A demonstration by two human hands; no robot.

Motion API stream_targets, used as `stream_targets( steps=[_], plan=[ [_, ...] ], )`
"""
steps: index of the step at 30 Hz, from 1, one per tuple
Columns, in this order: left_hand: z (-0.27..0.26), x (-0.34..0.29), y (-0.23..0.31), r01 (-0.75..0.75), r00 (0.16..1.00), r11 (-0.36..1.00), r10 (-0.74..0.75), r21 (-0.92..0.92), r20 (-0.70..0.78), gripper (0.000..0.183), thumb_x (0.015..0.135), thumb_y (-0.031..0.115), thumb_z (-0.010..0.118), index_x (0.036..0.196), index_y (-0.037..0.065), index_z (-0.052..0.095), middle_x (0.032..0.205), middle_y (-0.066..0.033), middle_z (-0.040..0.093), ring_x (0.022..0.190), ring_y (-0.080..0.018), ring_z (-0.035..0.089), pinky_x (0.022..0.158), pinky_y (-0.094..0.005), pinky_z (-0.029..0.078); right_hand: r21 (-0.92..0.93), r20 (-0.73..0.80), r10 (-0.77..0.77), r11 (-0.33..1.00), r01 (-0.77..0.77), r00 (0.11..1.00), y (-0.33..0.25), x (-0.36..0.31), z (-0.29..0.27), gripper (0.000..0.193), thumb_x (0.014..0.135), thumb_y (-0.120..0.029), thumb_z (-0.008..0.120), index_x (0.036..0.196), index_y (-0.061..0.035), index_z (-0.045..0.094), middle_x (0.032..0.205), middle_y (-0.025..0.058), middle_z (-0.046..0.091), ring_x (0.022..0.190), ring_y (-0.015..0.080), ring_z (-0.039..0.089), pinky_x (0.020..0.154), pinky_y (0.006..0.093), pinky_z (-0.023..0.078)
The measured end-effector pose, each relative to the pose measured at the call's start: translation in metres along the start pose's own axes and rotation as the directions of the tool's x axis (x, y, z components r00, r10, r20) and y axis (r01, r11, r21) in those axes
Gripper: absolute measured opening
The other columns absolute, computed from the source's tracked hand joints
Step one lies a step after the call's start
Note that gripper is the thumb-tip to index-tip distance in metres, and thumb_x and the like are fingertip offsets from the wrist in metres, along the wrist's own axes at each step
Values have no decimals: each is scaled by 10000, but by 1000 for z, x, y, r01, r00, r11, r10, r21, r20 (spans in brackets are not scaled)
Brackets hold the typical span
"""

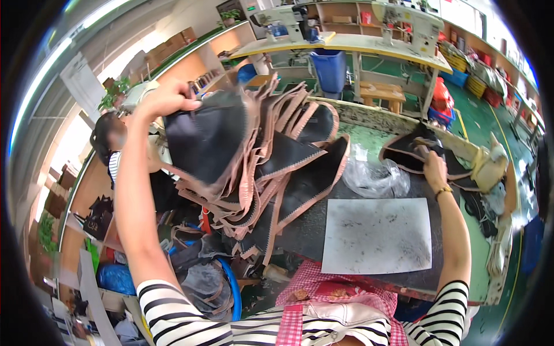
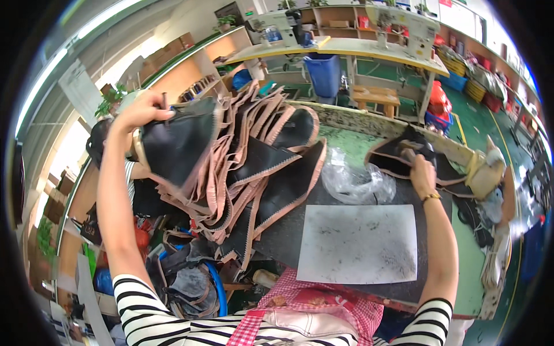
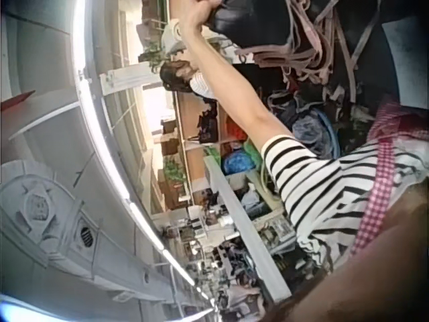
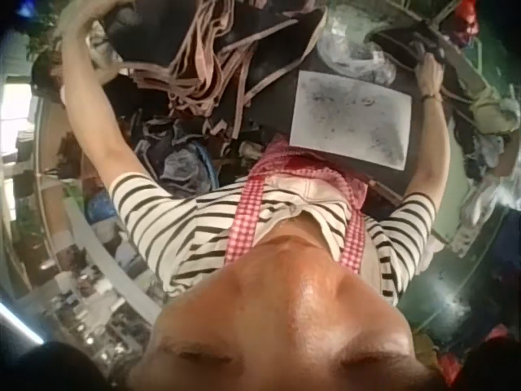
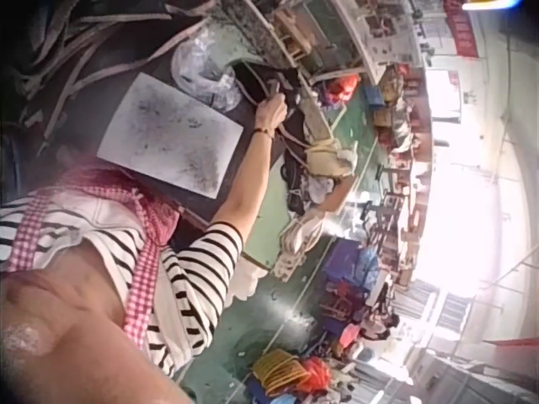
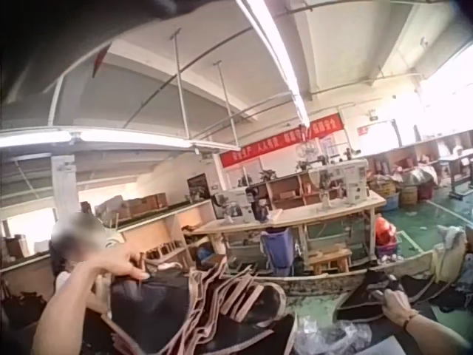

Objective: The person uses a hammer and a metal punch to drive fasteners into the heel area of a black shoe upper. They then retrieve a small metal clip from a plastic bag and attach it to the shoe's heel tab. The process is repeated for a second shoe.

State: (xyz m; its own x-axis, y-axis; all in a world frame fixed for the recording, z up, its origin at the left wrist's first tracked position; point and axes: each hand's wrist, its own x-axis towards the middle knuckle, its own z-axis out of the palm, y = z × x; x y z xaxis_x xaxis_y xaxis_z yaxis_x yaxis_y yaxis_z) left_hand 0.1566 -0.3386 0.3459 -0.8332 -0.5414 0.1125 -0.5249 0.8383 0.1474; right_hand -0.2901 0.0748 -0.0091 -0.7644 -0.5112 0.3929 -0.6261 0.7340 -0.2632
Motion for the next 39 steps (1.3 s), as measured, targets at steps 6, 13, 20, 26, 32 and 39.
stream_targets(
  steps=[6, 13, 20, 26, 32, 39],
  plan=[
    [9, 31, 1, 131, 976, 983, -151, 131, 159, 189, 770, 197, 765, 772, 50, 647, 669, 23, 576, 637, -90, 500, 584, -275, 394, 197, -337, 47, 980, 22, 940, 21, 19, -100, 174, 799, -127, 635, 864, 23, 575, 767, 237, 632, 735, 413, 629, 667, 450, 482],
    [53, -47, 62, -124, 765, 955, -80, -268, -639, 243, 980, 225, 572, 985, -12, 626, 945, -72, 648, 907, -161, 610, 857, -283, 462, 391, -142, -272, 868, 306, 952, -86, -153, -182, 308, 822, -90, 697, 1116, -27, 631, 879, 87, 687, 714, 208, 659, 653, 291, 503],
    [253, -96, 247, 18, 904, 217, 415, -976, 108, 46, 948, 47, 589, 953, 6, 570, 861, -74, 644, 770, -122, 653, 652, -227, 534, 576, 320, -515, 772, 268, 795, -141, -279, -127, 587, 798, -164, 659, 1306, 60, 468, 890, 114, 678, 738, 271, 694, 611, 366, 548],
    [340, -84, 267, 80, 862, 462, 412, -883, 294, 69, 940, 92, 620, 927, 40, 577, 776, -18, 635, 730, -100, 652, 625, -223, 514, 588, 612, -268, 783, -203, 744, -116, -253, -174, 393, 869, -147, 665, 1256, -113, 607, 990, 176, 678, 755, 275, 681, 682, 344, 557],
    [303, -9, 230, -184, 606, 520, 728, -834, 321, 119, 825, 147, 709, 846, 54, 637, 860, -28, 644, 885, -194, 590, 916, -366, 456, 520, 470, 5, 806, -282, 882, -79, -234, -166, 335, 897, -155, 629, 1185, 11, 585, 816, 229, 623, 722, 365, 643, 633, 375, 497],
    [263, -27, 251, -676, 529, 700, 677, -229, 511, 253, 804, 275, 705, 812, 40, 610, 739, -180, 651, 770, -369, 645, 662, -459, 470, 586, 404, -153, 800, -127, 902, -76, -225, -145, 327, 906, -127, 604, 1193, 28, 581, 791, 165, 635, 675, 298, 636, 640, 338, 489]
  ],
)
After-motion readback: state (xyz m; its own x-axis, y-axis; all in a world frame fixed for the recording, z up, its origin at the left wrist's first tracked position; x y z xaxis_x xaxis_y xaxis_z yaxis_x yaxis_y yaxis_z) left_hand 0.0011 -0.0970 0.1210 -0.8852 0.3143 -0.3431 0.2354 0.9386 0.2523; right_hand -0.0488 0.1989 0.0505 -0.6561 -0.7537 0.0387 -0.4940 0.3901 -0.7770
